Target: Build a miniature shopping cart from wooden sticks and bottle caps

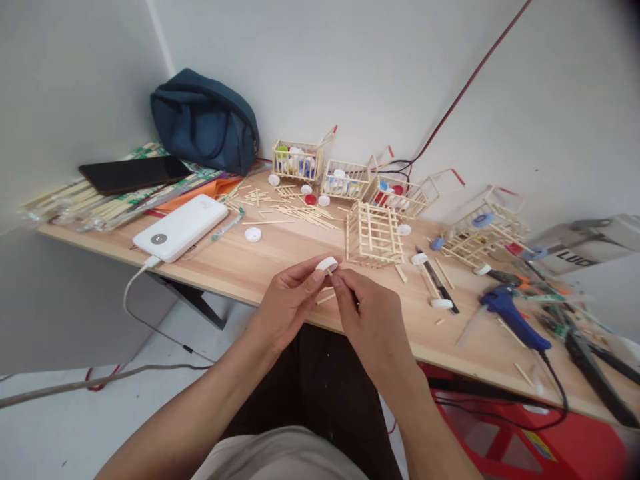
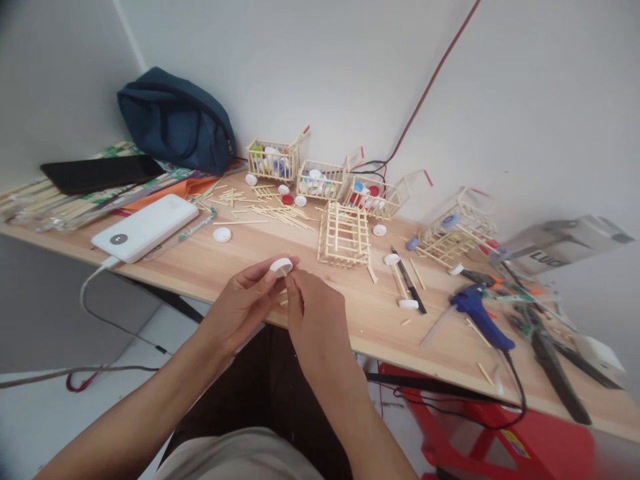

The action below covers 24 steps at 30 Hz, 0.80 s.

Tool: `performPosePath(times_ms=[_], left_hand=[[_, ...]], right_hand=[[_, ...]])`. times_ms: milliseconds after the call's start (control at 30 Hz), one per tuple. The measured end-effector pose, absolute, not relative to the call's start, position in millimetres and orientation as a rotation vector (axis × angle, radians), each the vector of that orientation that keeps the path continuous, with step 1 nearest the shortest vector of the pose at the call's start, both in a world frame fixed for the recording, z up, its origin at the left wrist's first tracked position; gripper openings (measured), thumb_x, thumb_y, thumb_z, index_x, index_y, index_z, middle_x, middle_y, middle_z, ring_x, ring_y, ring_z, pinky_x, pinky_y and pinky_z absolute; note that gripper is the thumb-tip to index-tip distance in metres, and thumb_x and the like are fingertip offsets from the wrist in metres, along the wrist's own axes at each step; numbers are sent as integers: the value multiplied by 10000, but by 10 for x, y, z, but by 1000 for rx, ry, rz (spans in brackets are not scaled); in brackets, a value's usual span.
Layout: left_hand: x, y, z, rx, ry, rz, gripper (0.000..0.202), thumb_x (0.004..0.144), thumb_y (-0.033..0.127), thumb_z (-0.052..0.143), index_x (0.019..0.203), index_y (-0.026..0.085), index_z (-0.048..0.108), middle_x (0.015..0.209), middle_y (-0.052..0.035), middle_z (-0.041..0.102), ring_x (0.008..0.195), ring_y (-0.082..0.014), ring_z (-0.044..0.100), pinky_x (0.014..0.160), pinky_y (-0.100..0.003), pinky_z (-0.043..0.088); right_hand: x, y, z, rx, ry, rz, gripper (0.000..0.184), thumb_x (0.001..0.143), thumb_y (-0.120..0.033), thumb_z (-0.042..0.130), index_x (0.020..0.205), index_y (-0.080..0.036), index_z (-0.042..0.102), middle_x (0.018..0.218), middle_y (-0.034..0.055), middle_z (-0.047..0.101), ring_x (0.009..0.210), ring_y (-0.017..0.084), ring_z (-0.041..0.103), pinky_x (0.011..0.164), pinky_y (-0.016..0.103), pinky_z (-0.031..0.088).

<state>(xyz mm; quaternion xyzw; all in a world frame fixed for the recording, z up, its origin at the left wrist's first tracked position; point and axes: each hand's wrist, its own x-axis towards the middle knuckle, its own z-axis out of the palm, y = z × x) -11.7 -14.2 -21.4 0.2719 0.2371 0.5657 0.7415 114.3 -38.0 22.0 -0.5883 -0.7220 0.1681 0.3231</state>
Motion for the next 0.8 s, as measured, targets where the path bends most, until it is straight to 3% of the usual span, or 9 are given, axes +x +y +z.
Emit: performPosePath(times_ms=[133,300,433,600,700,800], left_hand=[[-129,-163,-202,646,533,1246,283,761,239,746,1041,191,743,1101,-83,728,1031,-181,649,965,-302,462],[-142,-183,-175,693,483,1210,262,798,252,714,1054,200,737,1159,-91,707,975,-164,662,907,-277,489],[-165,-176,-157,737,464,1216,266,817,273,693,1067,189,726,1139,-97,709,1007,-182,649,916,-292,483],[-212,-163,-83,807,640,1281,243,728,312,773,928,175,762,927,-48,727,853,-142,634,808,-239,486],[-242,-180,-42,861,702,1257,232,701,260,793,920,185,766,947,-36,723,891,-142,627,821,-221,476],[-261,-218,-40,899,660,1240,276,735,248,765,1004,192,745,1009,-59,729,950,-169,639,882,-260,477]], right_hand=[[1148,-377,168,-1443,-1653,891,295,933,-361,463,699,-198,534,563,-47,443,513,103,397,510,236,306],[1147,-370,99,-1232,-1221,1478,307,890,-463,517,725,-207,473,561,-87,360,409,55,235,379,199,162],[1155,-391,91,-1257,-1305,1311,297,906,-438,510,726,-202,499,560,-79,374,433,60,272,402,202,205],[1121,-454,133,-1429,-1599,830,257,938,-380,470,797,-199,585,584,-52,442,532,102,396,520,229,316],[1109,-493,141,-1479,-1660,646,264,948,-365,460,760,-206,553,591,-47,456,555,110,409,549,235,317],[1121,-520,106,-1433,-1634,693,278,956,-381,446,751,-209,523,601,-45,445,550,110,394,539,237,316]])
